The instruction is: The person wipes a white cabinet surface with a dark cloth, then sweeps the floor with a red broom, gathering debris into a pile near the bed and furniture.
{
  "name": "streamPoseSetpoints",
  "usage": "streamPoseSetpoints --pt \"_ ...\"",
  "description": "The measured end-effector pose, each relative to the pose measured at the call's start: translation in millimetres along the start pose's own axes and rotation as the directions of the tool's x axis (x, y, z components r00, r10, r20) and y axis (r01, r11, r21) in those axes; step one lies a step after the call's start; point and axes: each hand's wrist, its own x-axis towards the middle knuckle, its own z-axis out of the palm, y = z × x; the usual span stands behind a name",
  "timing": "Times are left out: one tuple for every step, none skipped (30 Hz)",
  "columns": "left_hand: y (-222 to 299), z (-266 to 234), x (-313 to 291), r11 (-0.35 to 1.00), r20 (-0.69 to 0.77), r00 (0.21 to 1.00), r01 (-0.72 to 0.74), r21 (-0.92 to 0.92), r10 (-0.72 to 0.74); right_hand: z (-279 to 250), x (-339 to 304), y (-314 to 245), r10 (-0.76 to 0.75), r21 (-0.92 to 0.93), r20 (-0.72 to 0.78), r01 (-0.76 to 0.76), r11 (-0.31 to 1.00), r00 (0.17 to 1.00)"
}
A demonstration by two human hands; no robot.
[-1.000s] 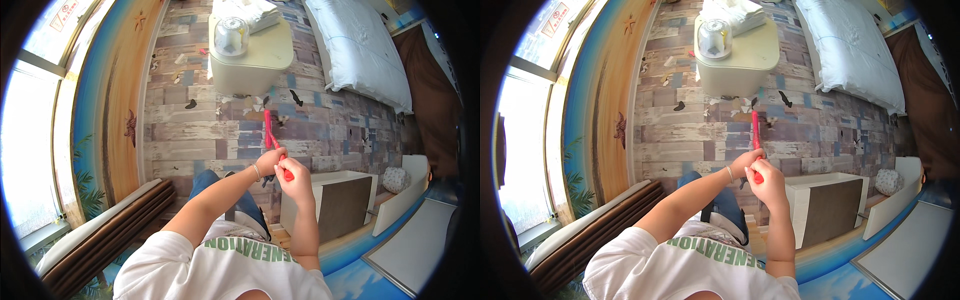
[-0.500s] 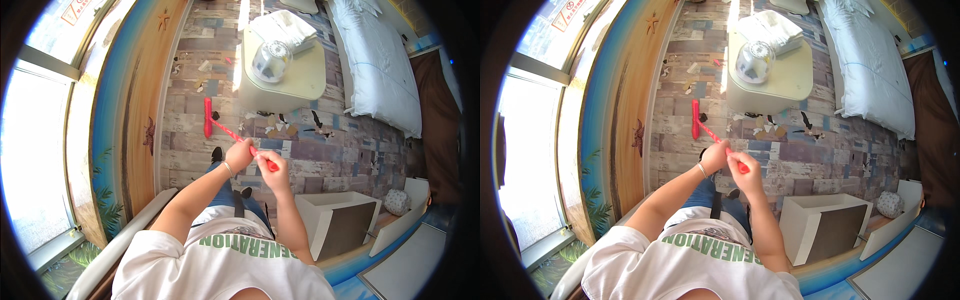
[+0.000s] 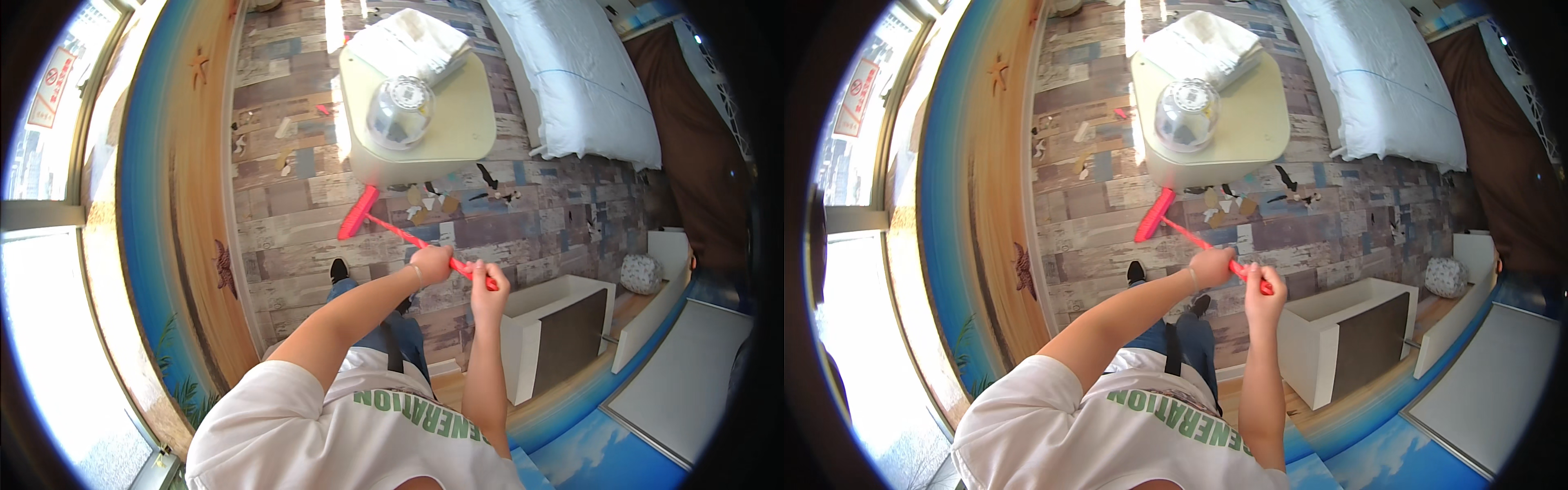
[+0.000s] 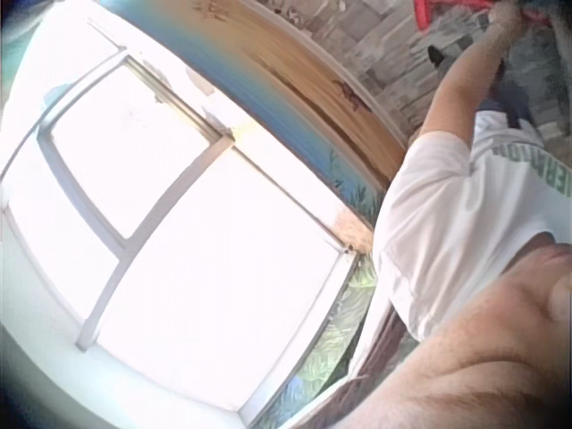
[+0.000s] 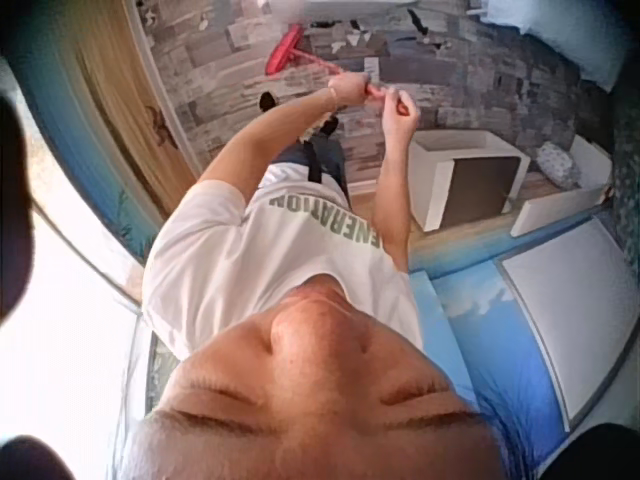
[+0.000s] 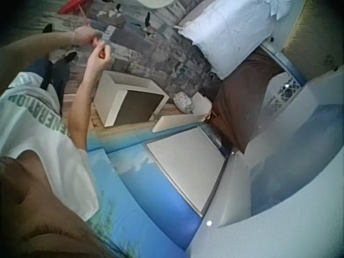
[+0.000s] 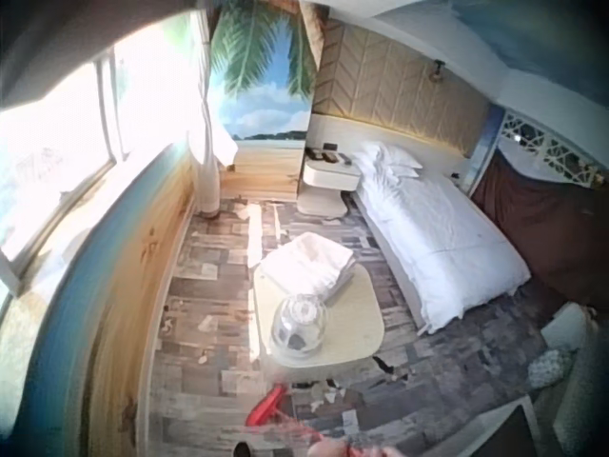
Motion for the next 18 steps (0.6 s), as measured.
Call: streamPoseSetpoints --pt "11 9 10 0.999 -0.004 0.999 -0.047 0.008 0.047 -12 4 0 0.015 -0.006 -0.050 -0.016 1.000 0.999" --pt "22 18 20 0.997 0.021 0.997 -0.077 -0.009 0.077 -25 9 -2 0.020 -0.064 -0.082 -0.026 0.998 0.996" --pt "32 26 29 0.994 0.043 0.994 -0.104 -0.029 0.105 -34 11 -6 0.015 -0.058 -0.102 -0.021 0.998 0.995" --pt "41 33 36 0.990 0.066 0.989 -0.131 -0.044 0.134 -44 12 -7 0.010 -0.049 -0.125 -0.016 0.999 0.992" --pt "52 38 42 0.988 0.077 0.986 -0.143 -0.060 0.147 -52 14 -6 -0.008 -0.104 -0.137 -0.006 0.995 0.991" --pt "60 43 51 0.981 0.060 0.982 -0.172 -0.085 0.177 -60 17 -5 -0.028 -0.160 -0.145 0.004 0.987 0.989" --pt "65 48 59 0.976 0.047 0.979 -0.190 -0.106 0.196 -66 17 -4 -0.038 -0.208 -0.148 0.007 0.978 0.988" --pt "71 54 64 0.970 0.032 0.976 -0.208 -0.127 0.214 -73 14 -6 -0.063 -0.238 -0.127 0.032 0.971 0.990" --pt "80 64 65 0.956 0.043 0.977 -0.195 -0.218 0.209 -80 10 -12 -0.088 -0.266 -0.103 0.058 0.962 0.991" --pt "90 68 66 0.946 0.031 0.969 -0.232 -0.226 0.245 -86 9 -14 -0.118 -0.289 -0.090 0.087 0.953 0.989" --pt "101 72 65 0.934 0.018 0.960 -0.268 -0.234 0.280 -97 8 -9 -0.205 -0.296 -0.089 0.170 0.940 0.975" --pt "112 74 64 0.921 0.003 0.949 -0.304 -0.242 0.314 -106 7 -13 -0.196 -0.264 -0.114 0.161 0.951 0.974" --pt "128 68 56 0.924 0.010 0.952 -0.295 -0.245 0.306 -116 4 -21 -0.182 -0.232 -0.135 0.148 0.961 0.974" --pt "137 69 49 0.931 -0.022 0.959 -0.279 -0.236 0.282 -127 2 -30 -0.168 -0.203 -0.152 0.136 0.970 0.974" --pt "144 73 42 0.938 -0.056 0.965 -0.262 -0.228 0.256 -138 2 -35 -0.190 -0.179 -0.128 0.166 0.970 0.973" --pt "151 73 35 0.945 -0.094 0.969 -0.245 -0.219 0.229 -147 3 -39 -0.178 -0.168 -0.073 0.164 0.972 0.981" --pt "156 71 26 0.948 -0.107 0.973 -0.224 -0.224 0.204 -156 3 -40 -0.159 -0.160 -0.024 0.153 0.975 0.987" --pt "152 75 22 0.959 -0.116 0.980 -0.182 -0.216 0.159 -164 4 -39 -0.141 -0.151 0.029 0.144 0.978 0.990"
